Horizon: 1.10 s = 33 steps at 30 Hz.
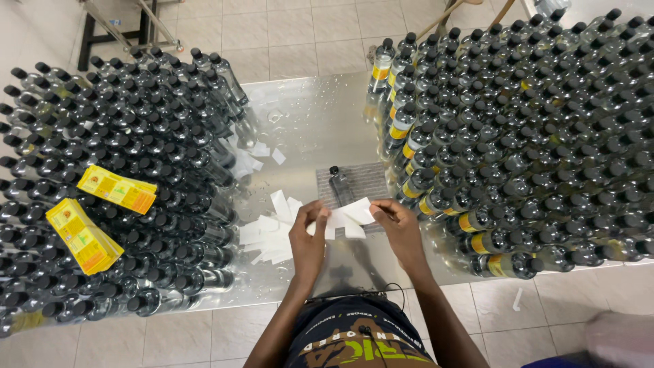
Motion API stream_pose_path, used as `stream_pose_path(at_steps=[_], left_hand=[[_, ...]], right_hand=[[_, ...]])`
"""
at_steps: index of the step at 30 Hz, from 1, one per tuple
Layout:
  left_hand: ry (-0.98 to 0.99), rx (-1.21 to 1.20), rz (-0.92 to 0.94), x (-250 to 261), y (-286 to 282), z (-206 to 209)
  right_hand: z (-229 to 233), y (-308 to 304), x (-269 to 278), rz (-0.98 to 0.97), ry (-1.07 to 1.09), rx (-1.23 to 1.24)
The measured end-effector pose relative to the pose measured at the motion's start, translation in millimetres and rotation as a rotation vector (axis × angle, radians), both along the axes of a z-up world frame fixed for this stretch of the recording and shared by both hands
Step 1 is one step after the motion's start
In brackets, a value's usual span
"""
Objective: The person applies yellow labels to clear plastic bottles on a metal table. They pick up a label, wrap it around a bottle, smooth it down, and then place the labeled bottle into a large group of similar bottles on the right side of the table.
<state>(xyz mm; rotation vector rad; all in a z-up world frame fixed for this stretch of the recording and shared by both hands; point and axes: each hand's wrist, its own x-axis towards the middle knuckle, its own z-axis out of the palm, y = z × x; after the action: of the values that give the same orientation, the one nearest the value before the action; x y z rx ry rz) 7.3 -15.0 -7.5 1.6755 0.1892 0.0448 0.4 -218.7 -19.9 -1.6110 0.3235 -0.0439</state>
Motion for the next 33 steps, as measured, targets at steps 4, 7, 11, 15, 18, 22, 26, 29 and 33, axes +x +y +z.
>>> stream_pose_path(at_steps=[4,7,11,15,18,22,26,29,33], left_hand=[[0.086,-0.371,-0.089,-7,-9,-24],[0.076,-0.422,-0.169,-13,-29,11],[-0.119,-0.290,-0.292,-11,-40,-12],[-0.038,-0.299,-0.209,-5,-42,-16],[0.017,-0.285,-0.144,2,-41,-27],[0.100,-0.231,-0.048,12,-42,-46],[0.186,-0.269,0.167,30,-31,-79],[0.208,-0.435,0.348,55,7,-155],[0.196,-0.461,0.552,76,87,-249]], right_hand=[[-4,12,-4,-0.078,0.011,0.019],[-9,23,-10,-0.102,0.022,0.023],[2,30,-10,-0.032,-0.270,-0.264],[-5,26,-11,0.019,-0.330,-0.246],[-15,27,-10,0.034,-0.308,-0.142],[-36,29,-7,0.026,-0.183,-0.095],[-47,32,-1,-0.064,-0.004,0.124],[-43,23,6,-0.176,0.066,0.278],[-68,2,14,-0.273,0.089,0.399]])
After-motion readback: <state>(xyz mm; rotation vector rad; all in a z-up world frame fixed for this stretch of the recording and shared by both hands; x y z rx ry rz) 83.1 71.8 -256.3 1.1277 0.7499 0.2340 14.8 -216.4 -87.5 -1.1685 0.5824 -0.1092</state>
